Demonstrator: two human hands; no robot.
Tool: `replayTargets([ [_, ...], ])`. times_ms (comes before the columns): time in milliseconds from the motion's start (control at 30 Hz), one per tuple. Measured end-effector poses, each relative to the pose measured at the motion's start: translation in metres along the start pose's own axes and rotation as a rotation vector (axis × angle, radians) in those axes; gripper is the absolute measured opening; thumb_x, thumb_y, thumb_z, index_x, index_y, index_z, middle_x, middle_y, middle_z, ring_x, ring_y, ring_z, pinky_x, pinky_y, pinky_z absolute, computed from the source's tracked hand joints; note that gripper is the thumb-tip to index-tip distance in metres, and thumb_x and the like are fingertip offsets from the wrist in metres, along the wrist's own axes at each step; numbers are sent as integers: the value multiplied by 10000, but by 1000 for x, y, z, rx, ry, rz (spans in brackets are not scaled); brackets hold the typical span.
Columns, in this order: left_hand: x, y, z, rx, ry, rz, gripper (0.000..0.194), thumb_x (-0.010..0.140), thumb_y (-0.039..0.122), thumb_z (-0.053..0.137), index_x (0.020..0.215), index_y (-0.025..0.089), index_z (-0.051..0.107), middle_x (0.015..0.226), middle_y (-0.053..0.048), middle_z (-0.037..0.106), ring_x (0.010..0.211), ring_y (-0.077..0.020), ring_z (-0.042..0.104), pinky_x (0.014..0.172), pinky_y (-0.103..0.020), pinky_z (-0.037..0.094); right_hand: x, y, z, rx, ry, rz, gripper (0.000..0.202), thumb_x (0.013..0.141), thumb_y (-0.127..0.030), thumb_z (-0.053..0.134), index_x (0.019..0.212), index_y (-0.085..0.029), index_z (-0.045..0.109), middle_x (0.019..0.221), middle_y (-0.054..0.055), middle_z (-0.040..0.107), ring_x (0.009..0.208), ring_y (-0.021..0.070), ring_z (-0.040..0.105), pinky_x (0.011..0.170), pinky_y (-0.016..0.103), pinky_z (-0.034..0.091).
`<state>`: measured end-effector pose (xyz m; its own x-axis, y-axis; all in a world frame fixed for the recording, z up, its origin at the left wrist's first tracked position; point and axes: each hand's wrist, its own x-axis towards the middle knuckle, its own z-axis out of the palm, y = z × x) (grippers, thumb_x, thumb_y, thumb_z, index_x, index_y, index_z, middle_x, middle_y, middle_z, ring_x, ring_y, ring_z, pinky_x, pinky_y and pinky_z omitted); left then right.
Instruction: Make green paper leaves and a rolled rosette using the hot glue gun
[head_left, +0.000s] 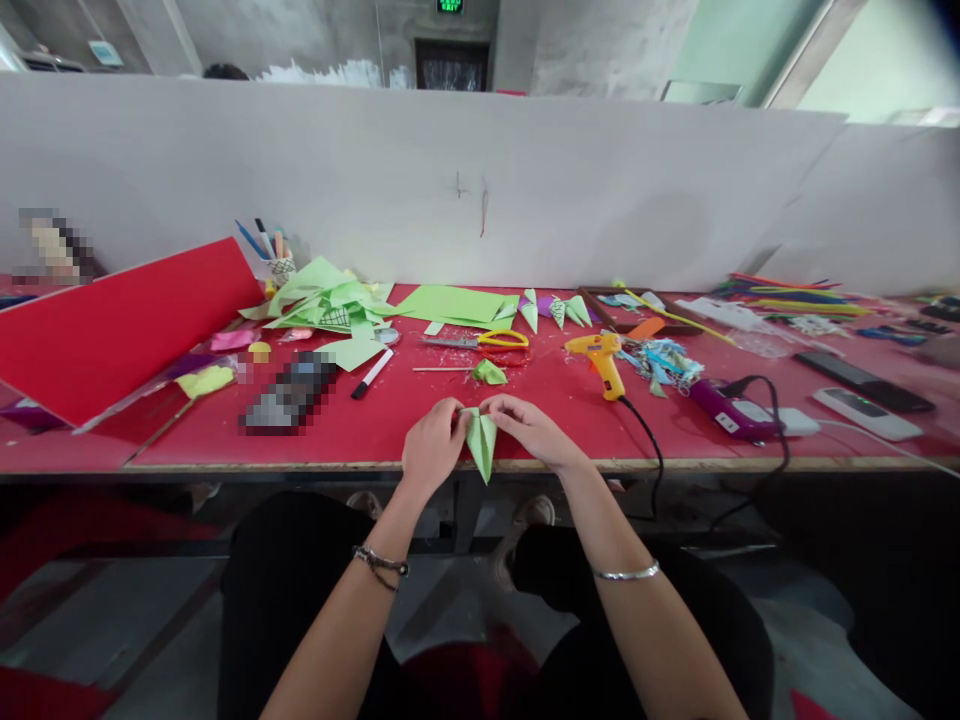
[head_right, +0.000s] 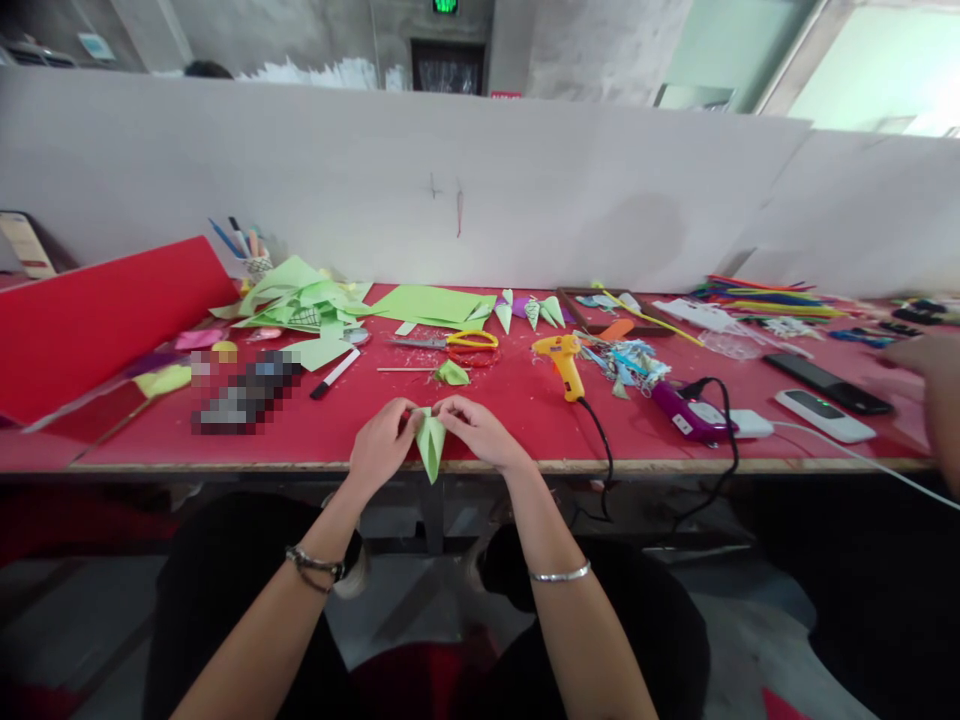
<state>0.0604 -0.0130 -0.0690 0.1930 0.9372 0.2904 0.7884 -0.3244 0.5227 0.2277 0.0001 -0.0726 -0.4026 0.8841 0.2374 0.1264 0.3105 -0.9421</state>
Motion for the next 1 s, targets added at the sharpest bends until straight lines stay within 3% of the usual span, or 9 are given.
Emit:
replayTargets([
  [100,3,-2,-1,-49,3,-4,261,867,396,308,872,214,495,852,-34,582,778,-181,542,610,-256,347,0,-1,1,-34,-11,-4,196,795,-368,482,743,-179,481,801,4,506,738,120,478,717,254,389],
  [200,10,-7,-3,-188,-76,-48,275,857,425,307,842,221,489,754,-9,566,708,-173,529,606,-259,345,0,-5,0,-68,-91,18,184,784,-358,500,747,-178,502,711,-17,491,661,109,475,651,242,400],
  [400,28,-11,-3,-357,-131,-64,259,861,385,305,856,195,481,735,5,559,691,-149,529,632,-251,384,1,-7,-8,0,-214,25,245,701,-322,606,897,-177,585,900,26,578,837,142,539,792,287,420],
  [467,30,-11,-4,-397,-150,-65,282,863,390,299,950,185,472,769,-4,588,709,-147,549,648,-252,407,2,-6,-9,-4,-181,1,235,691,-315,618,878,-173,611,923,38,578,872,152,544,824,300,412],
  [600,30,-13,-8,-568,-224,-103,446,830,444,383,1200,194,376,950,-44,636,840,-167,590,706,-255,439,3,-2,-8,-34,6,-73,167,719,-321,592,776,-171,637,876,42,567,845,154,548,818,303,408],
  [700,30,-13,-10,-696,-232,-173,482,804,489,417,1181,193,462,1008,-68,639,927,-198,582,761,-271,436,4,0,-7,-41,104,-93,173,729,-345,577,762,-182,622,879,39,573,848,158,539,810,304,404],
  [867,31,-9,-11,-769,-308,-222,588,848,534,211,1114,144,561,795,-70,688,655,-182,627,672,-305,475,3,1,-8,-11,68,-64,205,758,-364,538,822,-178,595,908,31,595,893,166,529,852,314,381],
  [1000,31,-6,-14,-868,-345,-215,489,861,451,275,1046,151,613,715,-46,691,520,-151,591,626,-300,482,2,2,-7,49,74,-24,210,767,-362,526,848,-177,581,856,21,604,869,163,534,840,310,389],
])
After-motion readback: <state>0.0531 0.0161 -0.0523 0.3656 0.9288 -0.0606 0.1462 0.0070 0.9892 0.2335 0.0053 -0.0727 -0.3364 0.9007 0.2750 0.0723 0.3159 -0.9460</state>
